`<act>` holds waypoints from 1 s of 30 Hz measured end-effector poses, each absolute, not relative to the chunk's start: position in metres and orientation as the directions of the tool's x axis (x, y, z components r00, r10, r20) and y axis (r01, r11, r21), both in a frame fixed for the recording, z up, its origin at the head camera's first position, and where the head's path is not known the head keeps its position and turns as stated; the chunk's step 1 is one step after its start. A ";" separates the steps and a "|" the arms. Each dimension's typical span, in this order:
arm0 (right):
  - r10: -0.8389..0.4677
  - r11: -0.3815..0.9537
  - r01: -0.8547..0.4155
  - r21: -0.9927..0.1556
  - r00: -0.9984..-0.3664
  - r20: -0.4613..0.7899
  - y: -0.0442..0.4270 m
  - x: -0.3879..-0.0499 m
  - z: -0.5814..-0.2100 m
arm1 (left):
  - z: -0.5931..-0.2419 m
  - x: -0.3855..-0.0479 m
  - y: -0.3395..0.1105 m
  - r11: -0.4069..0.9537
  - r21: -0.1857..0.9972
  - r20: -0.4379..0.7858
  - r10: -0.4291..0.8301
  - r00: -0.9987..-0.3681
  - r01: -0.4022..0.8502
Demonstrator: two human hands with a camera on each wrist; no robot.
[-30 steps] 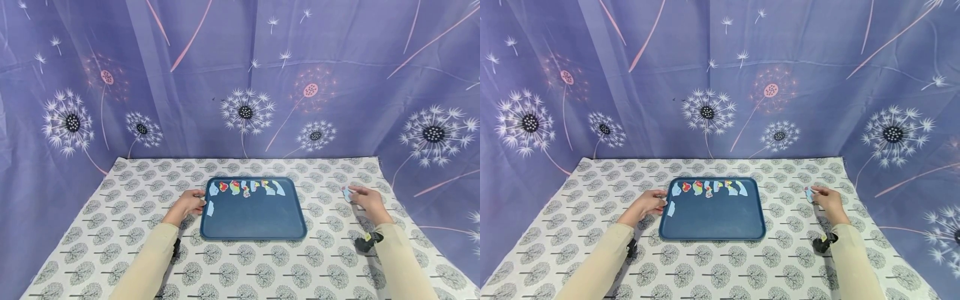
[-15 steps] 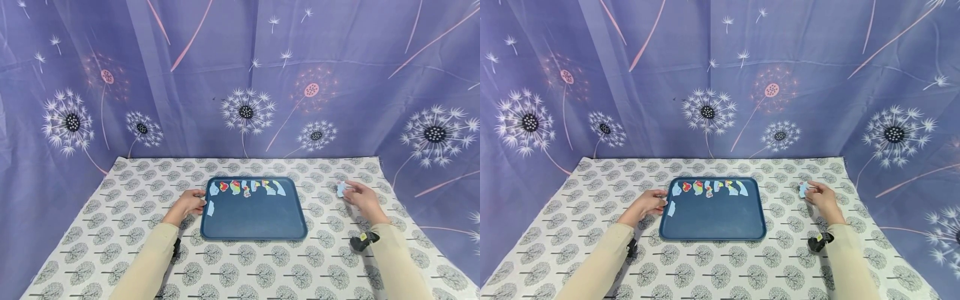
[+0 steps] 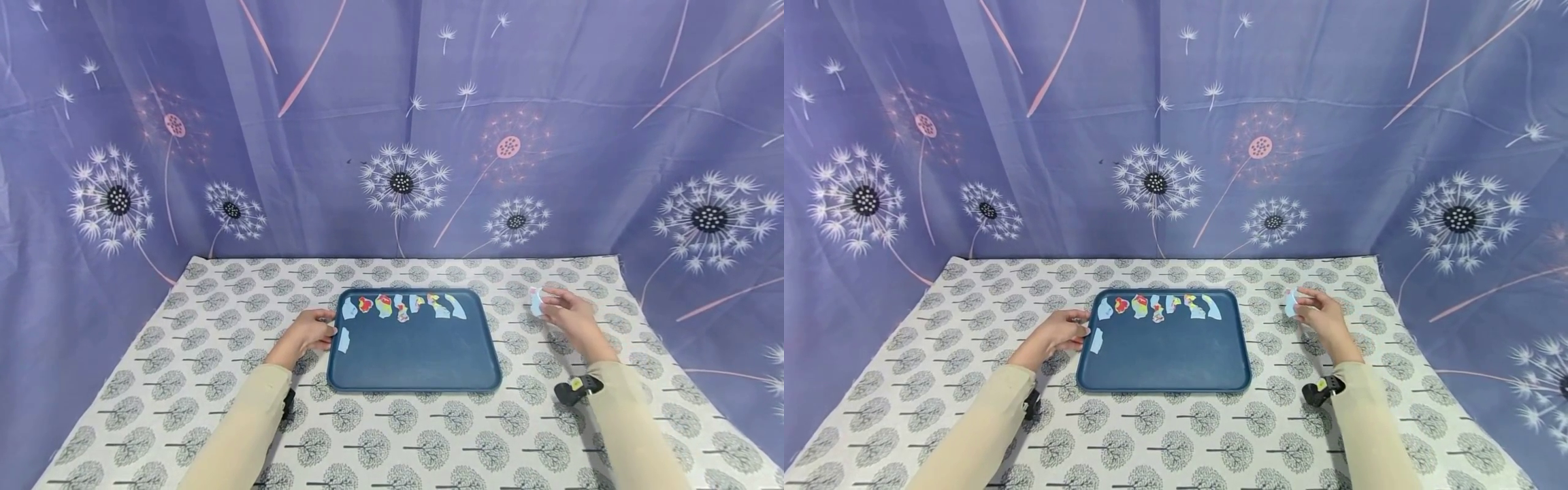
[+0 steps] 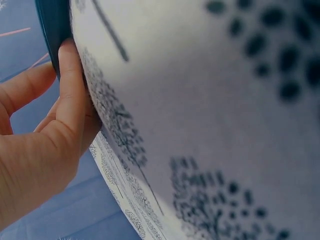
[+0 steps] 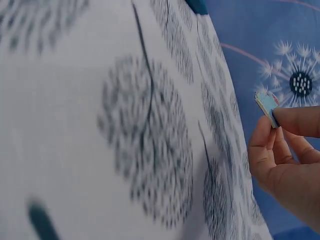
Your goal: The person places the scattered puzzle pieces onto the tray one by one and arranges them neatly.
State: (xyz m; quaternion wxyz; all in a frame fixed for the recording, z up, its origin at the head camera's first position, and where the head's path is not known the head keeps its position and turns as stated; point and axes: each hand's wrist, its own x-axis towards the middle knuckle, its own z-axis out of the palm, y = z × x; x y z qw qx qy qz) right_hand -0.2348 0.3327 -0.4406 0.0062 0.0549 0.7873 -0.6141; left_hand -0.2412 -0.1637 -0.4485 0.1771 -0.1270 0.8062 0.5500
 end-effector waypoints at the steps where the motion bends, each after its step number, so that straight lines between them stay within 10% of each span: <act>1: 0.078 0.227 0.098 -0.969 -0.994 -0.082 0.330 -0.235 -0.440 | -0.448 -0.241 -0.164 0.364 0.842 -0.425 -0.008 -0.905 -0.399; 30: -0.016 -0.020 0.140 -0.990 -0.990 -0.140 0.223 -0.246 -0.430 | -0.448 -0.239 -0.162 0.353 0.855 -0.403 -0.011 -0.915 -0.380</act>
